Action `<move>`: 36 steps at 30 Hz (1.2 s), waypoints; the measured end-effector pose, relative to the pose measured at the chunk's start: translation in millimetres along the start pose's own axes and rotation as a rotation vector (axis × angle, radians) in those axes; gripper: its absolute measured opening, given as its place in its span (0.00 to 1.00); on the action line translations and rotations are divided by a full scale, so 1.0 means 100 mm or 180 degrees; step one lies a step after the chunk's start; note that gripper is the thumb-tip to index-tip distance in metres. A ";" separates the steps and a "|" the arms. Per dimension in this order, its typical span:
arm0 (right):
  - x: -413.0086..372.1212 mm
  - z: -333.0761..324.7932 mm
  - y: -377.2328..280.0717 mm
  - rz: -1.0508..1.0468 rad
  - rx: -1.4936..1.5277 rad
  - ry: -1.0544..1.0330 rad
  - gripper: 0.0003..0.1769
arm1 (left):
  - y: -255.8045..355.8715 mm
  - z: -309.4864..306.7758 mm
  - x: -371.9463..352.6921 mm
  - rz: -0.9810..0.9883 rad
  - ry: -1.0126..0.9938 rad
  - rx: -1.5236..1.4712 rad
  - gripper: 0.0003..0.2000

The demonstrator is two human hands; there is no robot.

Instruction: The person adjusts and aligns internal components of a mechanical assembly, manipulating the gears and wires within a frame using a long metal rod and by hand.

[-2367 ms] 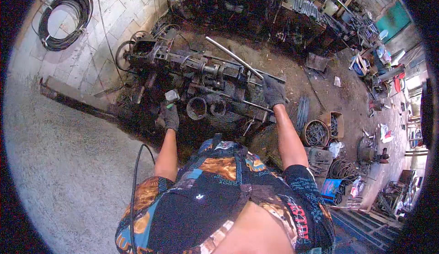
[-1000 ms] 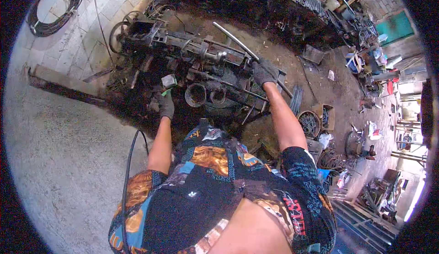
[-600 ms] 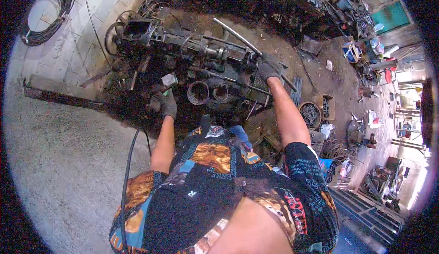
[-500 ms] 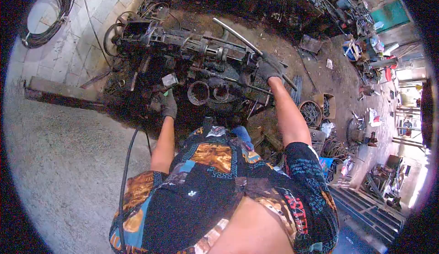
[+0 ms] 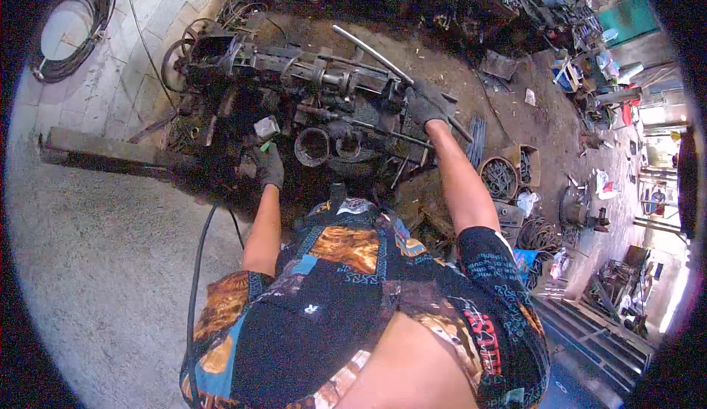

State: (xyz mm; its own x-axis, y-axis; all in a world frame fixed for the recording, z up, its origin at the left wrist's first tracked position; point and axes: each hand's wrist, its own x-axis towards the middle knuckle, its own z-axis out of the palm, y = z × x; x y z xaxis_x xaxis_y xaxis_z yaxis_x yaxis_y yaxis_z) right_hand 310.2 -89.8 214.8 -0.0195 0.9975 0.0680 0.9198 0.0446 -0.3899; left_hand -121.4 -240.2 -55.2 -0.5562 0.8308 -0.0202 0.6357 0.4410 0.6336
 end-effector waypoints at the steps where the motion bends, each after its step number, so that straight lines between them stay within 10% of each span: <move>1: 0.04 0.06 0.04 0.0011 -0.0022 -0.0059 0.17 | 0.05 -0.04 -0.03 0.0002 -0.0007 0.0007 0.30; 6: 0.06 0.09 0.06 0.0172 -0.0034 -0.0201 0.18 | 0.95 -0.71 -0.25 -0.0153 -0.0056 -0.0658 0.33; 9: 0.00 0.07 0.08 0.0013 -0.0044 0.0034 0.18 | -0.15 0.09 0.00 0.0017 -0.0035 0.0359 0.33; 13: 0.04 0.08 0.08 0.0121 -0.0196 -0.0039 0.18 | 0.51 -0.37 -0.19 0.0227 -0.0024 0.0271 0.34; 22: 0.07 0.16 0.20 0.0140 -0.0065 -0.0114 0.17 | -0.48 0.24 0.15 0.0553 -0.0265 0.0443 0.33; 31: 0.04 0.08 0.14 0.0175 -0.0441 -0.0075 0.17 | 0.16 -0.19 -0.11 -0.0564 -0.0321 -0.0072 0.39; 36: 0.05 0.13 0.15 0.0167 -0.0525 -0.0013 0.17 | -0.63 0.30 0.24 0.0455 -0.0259 0.0393 0.40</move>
State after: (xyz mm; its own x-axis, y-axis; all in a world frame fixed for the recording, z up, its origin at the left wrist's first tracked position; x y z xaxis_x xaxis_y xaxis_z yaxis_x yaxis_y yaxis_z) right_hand 319.1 -83.7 197.0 0.0288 0.9984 0.0478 0.9714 -0.0167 -0.2367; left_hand -158.6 -238.2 -119.3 -0.4136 0.9105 -0.0025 0.7687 0.3506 0.5350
